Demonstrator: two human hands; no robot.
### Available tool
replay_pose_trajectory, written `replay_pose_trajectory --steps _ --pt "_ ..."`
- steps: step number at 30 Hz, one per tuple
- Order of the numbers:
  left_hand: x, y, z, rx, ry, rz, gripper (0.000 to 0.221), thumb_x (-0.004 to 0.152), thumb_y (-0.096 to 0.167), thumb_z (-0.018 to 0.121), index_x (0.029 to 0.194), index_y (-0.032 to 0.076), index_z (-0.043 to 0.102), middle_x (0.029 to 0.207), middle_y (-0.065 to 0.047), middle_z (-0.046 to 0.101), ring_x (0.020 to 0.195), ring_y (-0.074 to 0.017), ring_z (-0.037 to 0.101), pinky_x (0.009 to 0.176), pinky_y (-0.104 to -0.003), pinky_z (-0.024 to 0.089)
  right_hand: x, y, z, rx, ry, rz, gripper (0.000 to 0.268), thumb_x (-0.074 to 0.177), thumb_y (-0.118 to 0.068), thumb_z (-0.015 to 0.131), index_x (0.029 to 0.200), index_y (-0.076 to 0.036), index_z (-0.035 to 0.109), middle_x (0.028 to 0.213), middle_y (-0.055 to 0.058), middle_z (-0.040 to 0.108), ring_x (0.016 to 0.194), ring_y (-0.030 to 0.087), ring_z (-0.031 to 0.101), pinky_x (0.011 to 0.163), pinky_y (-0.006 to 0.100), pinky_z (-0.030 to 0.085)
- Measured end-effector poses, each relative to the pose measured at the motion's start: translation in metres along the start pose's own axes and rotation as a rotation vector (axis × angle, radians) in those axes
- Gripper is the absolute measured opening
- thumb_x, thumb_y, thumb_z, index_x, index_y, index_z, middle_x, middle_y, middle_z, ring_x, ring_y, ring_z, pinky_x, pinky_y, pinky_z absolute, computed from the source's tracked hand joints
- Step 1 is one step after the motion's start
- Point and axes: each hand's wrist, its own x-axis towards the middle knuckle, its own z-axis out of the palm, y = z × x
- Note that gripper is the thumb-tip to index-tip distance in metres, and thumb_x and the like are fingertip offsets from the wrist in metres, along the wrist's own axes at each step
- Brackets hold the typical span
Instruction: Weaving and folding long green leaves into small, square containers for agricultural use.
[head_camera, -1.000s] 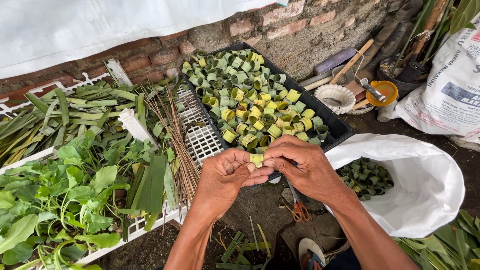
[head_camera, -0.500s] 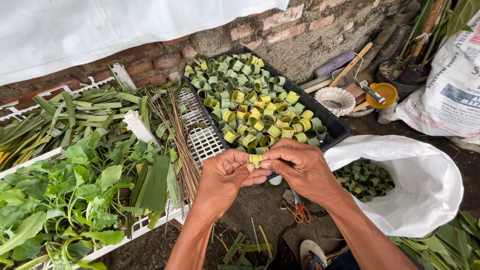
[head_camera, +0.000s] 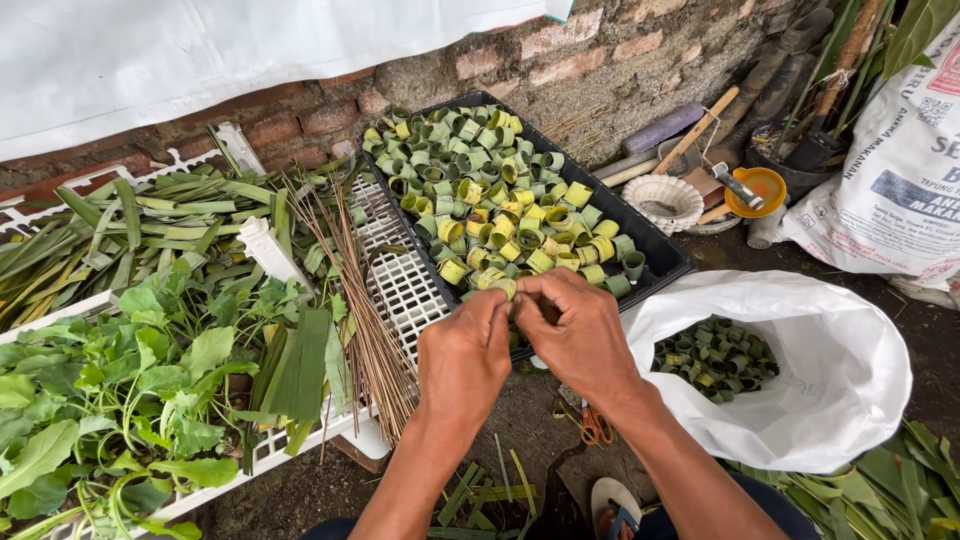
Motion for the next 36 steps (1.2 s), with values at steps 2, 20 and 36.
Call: replay_pose_trajectory --steps 2,20,36 --pt "0.011 0.023 -0.008 -0.138 0.042 -0.095 0.014 0.094 -0.002 0.066 0.100 0.005 0.076 0.078 -0.016 0.079 0.064 -0.0221 0.075 0.056 -0.030 0.065 0.003 -0.021 -0.007 0.002 0.012 -0.005 0.016 0.098 -0.004 0.065 0.107 -0.004 0.078 0.087 0.012 0.070 0.065 0.012 0.059 0.051 0.030 0.050" --pt "0.054 0.034 0.048 -0.013 0.197 -0.066 0.024 0.100 0.003 0.063 0.124 0.003 0.059 0.092 -0.023 0.073 0.079 -0.0430 0.074 0.065 -0.056 0.062 0.053 -0.020 -0.009 0.586 0.651 0.528 0.013 0.100 -0.013 0.052 0.108 -0.012 0.061 0.069 0.001 0.051 0.056 0.009 0.050 0.041 0.024 0.044" --pt "0.043 -0.004 -0.016 -0.013 0.283 -0.142 0.036 0.097 0.007 0.070 0.132 0.003 0.067 0.125 -0.022 0.072 0.069 -0.0254 0.077 0.059 -0.031 0.064 0.034 -0.038 -0.026 0.358 0.480 0.131 0.024 0.109 -0.004 0.051 0.128 -0.005 0.067 0.087 0.001 0.046 0.065 0.005 0.044 0.049 0.020 0.043"
